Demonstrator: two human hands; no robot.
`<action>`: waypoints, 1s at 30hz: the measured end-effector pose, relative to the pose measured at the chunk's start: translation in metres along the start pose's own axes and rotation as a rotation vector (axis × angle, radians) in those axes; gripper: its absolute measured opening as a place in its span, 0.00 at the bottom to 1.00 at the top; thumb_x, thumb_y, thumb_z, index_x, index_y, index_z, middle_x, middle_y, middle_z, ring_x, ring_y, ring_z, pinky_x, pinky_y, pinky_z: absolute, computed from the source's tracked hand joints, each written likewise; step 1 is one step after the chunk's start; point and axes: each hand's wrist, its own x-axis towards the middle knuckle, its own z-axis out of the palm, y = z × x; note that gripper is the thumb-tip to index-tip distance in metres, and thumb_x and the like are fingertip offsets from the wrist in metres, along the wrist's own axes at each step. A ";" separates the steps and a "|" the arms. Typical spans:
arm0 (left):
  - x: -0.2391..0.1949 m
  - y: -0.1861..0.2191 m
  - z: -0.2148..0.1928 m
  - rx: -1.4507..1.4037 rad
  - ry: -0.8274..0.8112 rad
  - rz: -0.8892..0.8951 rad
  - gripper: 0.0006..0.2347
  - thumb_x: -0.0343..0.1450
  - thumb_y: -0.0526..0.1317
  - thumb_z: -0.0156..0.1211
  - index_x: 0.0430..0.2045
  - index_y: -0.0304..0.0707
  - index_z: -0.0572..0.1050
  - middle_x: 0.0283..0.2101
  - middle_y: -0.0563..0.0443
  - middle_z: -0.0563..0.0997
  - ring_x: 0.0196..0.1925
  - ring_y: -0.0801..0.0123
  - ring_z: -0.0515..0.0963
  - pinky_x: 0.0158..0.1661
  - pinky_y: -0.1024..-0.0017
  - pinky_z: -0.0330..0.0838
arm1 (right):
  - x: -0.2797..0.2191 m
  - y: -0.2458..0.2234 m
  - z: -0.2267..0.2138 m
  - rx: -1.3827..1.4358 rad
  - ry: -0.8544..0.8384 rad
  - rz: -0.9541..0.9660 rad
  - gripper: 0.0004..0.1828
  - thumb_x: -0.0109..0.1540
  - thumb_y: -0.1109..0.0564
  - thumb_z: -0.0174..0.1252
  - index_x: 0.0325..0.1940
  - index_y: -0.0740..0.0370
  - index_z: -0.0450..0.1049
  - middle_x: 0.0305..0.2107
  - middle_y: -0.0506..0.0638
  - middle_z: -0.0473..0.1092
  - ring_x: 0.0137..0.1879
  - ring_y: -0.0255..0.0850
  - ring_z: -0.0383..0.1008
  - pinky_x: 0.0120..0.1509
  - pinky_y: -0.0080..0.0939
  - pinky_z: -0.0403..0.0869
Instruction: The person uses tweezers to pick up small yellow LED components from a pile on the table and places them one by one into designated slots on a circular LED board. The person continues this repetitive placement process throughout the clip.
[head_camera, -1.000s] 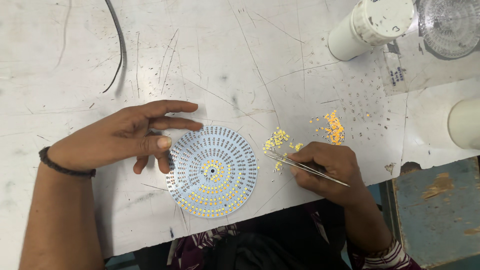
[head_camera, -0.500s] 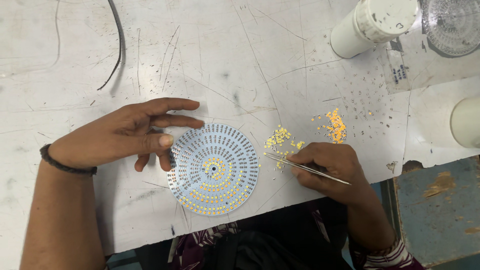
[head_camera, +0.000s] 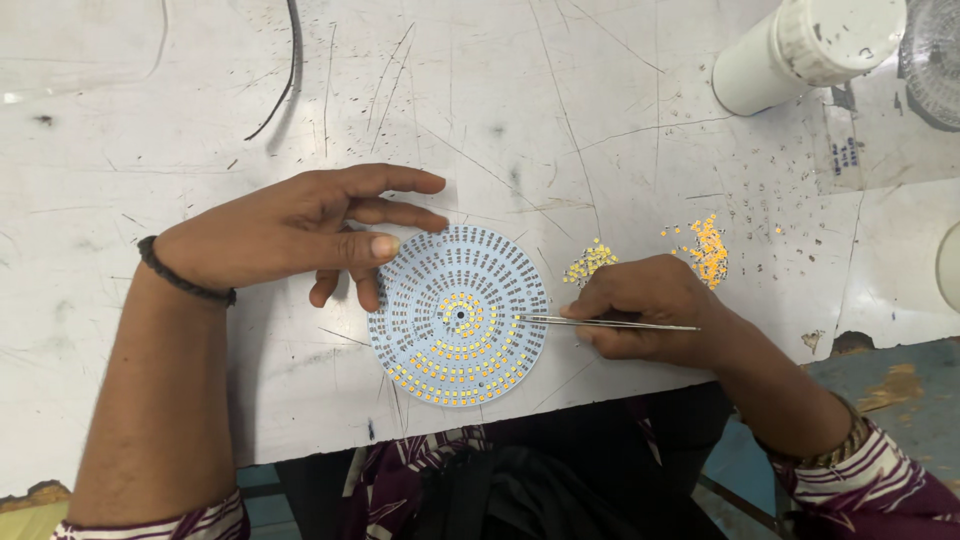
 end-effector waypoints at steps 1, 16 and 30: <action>0.000 0.000 0.000 0.005 0.003 0.001 0.30 0.68 0.48 0.59 0.66 0.37 0.62 0.59 0.35 0.79 0.25 0.69 0.89 0.14 0.81 0.75 | 0.001 -0.001 0.000 0.004 -0.001 -0.007 0.10 0.54 0.57 0.68 0.39 0.60 0.81 0.25 0.48 0.76 0.25 0.37 0.75 0.29 0.36 0.70; 0.000 -0.002 0.000 0.005 0.007 -0.015 0.31 0.68 0.49 0.59 0.66 0.37 0.61 0.59 0.36 0.79 0.25 0.69 0.89 0.14 0.81 0.74 | -0.001 -0.003 0.001 0.031 0.045 -0.068 0.09 0.55 0.57 0.67 0.39 0.61 0.80 0.26 0.49 0.76 0.27 0.37 0.76 0.30 0.35 0.71; 0.001 0.004 0.000 -0.113 -0.094 0.018 0.30 0.71 0.44 0.58 0.68 0.36 0.58 0.62 0.38 0.76 0.29 0.74 0.88 0.17 0.83 0.74 | -0.030 0.001 -0.006 -0.092 0.332 0.122 0.09 0.53 0.59 0.67 0.35 0.65 0.79 0.24 0.48 0.76 0.23 0.32 0.72 0.28 0.32 0.69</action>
